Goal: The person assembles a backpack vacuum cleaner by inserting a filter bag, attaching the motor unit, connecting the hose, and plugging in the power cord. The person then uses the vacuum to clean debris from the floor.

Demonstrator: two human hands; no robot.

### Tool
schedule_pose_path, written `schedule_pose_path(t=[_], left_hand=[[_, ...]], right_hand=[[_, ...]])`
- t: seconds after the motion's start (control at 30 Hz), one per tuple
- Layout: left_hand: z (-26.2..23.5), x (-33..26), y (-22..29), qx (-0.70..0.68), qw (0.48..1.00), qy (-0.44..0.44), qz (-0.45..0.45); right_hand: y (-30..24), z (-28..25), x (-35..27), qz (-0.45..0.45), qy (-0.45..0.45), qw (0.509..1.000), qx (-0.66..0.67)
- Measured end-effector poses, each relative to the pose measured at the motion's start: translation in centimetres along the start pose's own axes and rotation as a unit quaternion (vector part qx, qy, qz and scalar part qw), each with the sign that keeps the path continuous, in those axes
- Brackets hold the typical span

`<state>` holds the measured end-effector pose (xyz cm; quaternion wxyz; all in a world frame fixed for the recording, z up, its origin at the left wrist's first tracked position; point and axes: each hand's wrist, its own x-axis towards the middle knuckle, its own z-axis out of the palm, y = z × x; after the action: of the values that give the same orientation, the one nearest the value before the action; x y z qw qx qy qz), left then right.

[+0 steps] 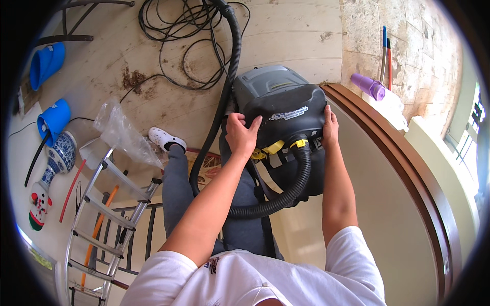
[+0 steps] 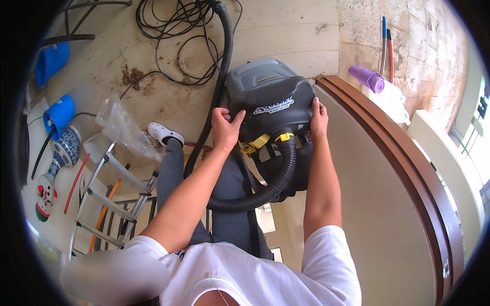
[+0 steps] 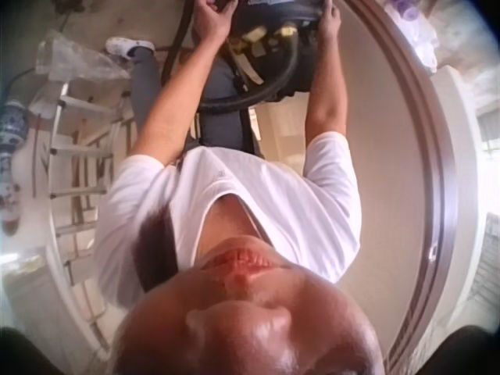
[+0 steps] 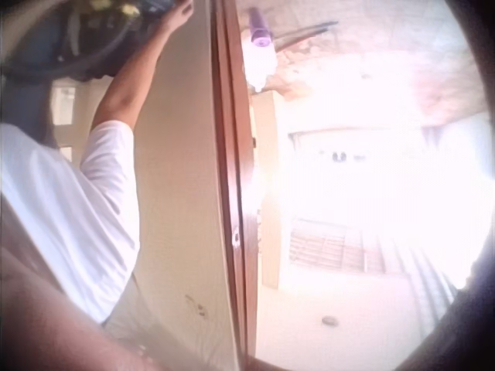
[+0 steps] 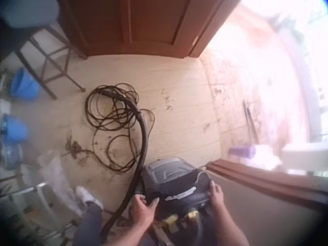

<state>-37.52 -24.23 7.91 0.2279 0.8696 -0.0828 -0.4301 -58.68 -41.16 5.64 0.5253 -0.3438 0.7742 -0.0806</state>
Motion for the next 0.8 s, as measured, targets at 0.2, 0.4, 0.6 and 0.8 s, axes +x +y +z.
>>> schedule_pose_path(t=[0.2, 0.4, 0.6, 0.8], left_hand=[[0.6, 1.6, -0.9, 0.019, 0.994, -0.097, -0.041], [0.6, 2.8, -3.4, -0.022, 0.995, -0.064, 0.077], [-5.0, 0.9, 0.3, -0.176, 0.967, -0.138, 0.12], [-16.0, 4.8, 11.3, -0.172, 0.938, -0.097, 0.285]], right_hand=[[1.5, -0.9, 0.5, 0.021, 0.059, 0.985, -0.159], [0.5, -0.1, -0.4, 0.056, -0.047, 0.997, -0.005], [0.1, -0.6, -5.4, -0.006, -0.08, 0.99, 0.113], [-1.7, 5.1, -16.7, 0.089, -0.172, 0.938, 0.288]])
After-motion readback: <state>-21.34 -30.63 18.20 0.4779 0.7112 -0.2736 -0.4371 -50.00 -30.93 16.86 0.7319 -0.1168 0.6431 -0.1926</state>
